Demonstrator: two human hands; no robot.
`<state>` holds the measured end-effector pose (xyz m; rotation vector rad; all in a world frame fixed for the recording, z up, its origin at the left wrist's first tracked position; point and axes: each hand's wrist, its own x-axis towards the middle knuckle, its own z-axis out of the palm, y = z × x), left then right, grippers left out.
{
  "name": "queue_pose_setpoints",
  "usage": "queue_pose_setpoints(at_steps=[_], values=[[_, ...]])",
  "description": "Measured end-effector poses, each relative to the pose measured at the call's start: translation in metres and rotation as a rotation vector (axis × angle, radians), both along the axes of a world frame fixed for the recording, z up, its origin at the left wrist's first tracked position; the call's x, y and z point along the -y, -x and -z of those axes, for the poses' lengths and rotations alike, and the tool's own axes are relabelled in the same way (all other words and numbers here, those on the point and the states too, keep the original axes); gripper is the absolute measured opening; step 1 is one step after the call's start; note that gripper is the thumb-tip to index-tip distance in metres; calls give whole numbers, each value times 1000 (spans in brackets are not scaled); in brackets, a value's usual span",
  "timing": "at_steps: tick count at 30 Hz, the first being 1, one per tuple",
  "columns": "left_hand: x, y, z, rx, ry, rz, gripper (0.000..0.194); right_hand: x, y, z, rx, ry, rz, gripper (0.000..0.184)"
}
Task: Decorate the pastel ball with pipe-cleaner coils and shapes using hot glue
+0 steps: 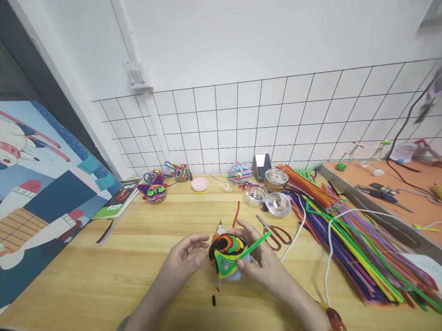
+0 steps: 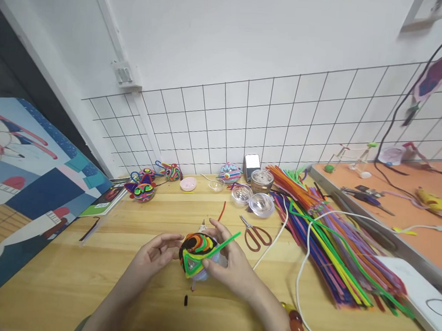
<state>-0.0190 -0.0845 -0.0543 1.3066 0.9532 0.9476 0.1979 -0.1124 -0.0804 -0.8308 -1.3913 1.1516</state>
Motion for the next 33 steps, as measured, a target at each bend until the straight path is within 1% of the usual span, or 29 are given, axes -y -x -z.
queue_pose_setpoints(at_steps=[5, 10, 14, 19, 22, 25, 28, 30, 33], values=[[4, -9, -11, 17, -6, 94, 42, -3, 0, 2, -168, 24, -99, 76], [-1, -16, -18, -13, 22, 162, 46, -8, -1, 2, -239, 73, -150, 79], [-13, -21, -17, -45, 5, 199, 47, -12, -3, 1, -258, 102, -126, 79], [-33, -29, -16, -14, 5, 268, 51, -19, -6, -2, -258, 134, -65, 78], [-43, -32, -13, 39, 21, 256, 51, -26, -6, -9, -188, 140, -14, 74], [-50, -32, -3, 128, 56, 244, 54, -35, -2, -21, -64, 159, 58, 72], [-53, -28, 8, 178, 45, 147, 52, -46, 6, -34, 118, 166, 93, 74], [-55, -23, 14, 222, 38, 94, 49, -55, 14, -43, 224, 159, 74, 75], [-59, -15, 19, 305, 29, 58, 48, -66, 27, -55, 361, 156, 9, 76]])
